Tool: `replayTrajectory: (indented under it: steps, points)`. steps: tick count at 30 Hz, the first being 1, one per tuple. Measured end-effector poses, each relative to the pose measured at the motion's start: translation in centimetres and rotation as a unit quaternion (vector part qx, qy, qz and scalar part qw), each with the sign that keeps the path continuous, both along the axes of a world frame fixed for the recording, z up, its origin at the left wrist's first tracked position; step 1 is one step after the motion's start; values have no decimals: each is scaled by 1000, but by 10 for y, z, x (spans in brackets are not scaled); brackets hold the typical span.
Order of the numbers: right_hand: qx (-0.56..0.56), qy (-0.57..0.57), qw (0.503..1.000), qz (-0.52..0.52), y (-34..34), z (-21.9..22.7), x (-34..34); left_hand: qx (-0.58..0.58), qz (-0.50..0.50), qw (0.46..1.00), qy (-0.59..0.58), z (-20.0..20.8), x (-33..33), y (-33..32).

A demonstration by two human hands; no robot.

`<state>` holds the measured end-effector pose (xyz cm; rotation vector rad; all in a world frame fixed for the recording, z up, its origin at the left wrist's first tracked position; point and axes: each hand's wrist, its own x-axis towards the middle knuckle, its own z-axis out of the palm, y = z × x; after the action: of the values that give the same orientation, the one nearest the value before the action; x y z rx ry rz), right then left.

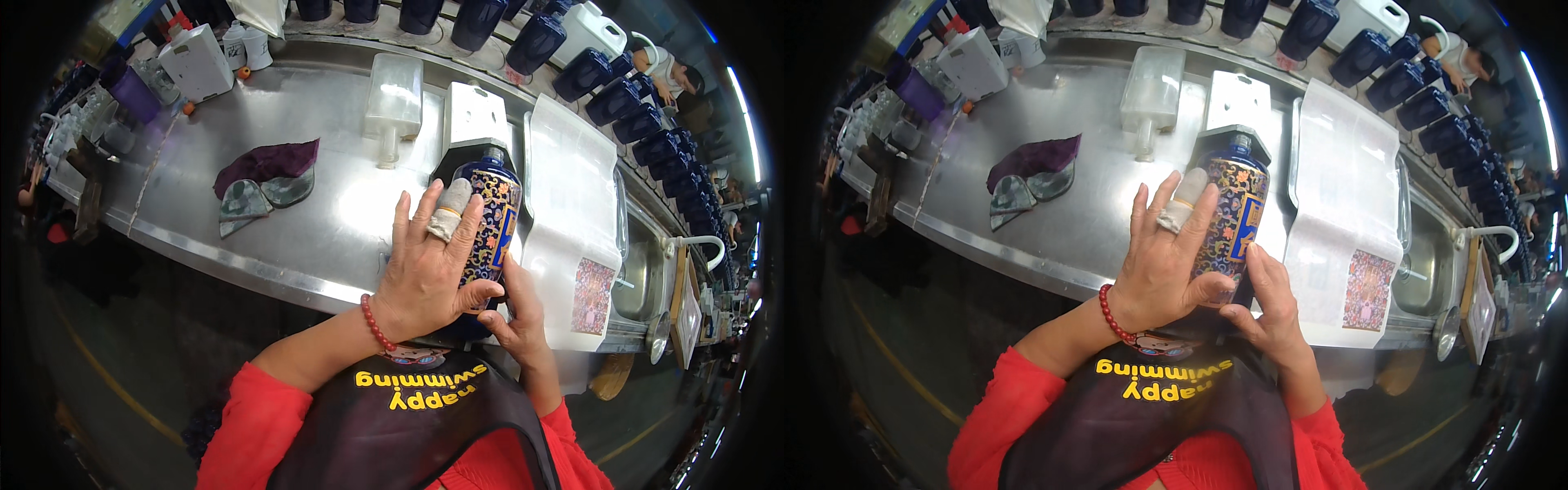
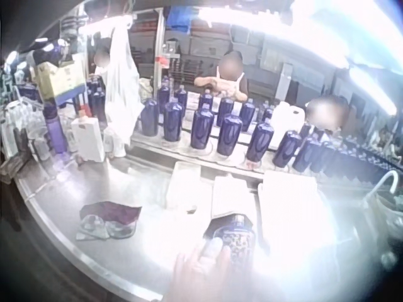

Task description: The person applies small decorative stickers to a blue patterned ceramic bottle using tweezers. The person rotates the bottle to access different sides and places stickers one at a time onto the surface.

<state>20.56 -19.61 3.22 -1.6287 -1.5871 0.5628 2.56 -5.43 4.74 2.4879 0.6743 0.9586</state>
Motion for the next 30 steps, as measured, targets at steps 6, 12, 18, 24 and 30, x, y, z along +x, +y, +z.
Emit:
replayTrajectory:
  steps: [6, 12, 18, 24, 30]
  points:
    - [6, -28, 1000, 10, 2, 2, 1, -35, 18, 999, -12, -2, 3, 20]
    - [0, -25, 1000, 5, 0, 2, 1, -60, 22, 998, -26, -5, 12, 33]
    - [26, -61, 998, 22, 2, -4, 5, 41, -43, 998, 5, 16, 20, 24]
    - [23, -55, 998, 24, 2, -2, 5, 47, -13, 998, 36, 15, 24, 28]
    - [26, -31, 999, 16, 4, 1, 2, -117, -15, 993, 0, 2, 10, 38]
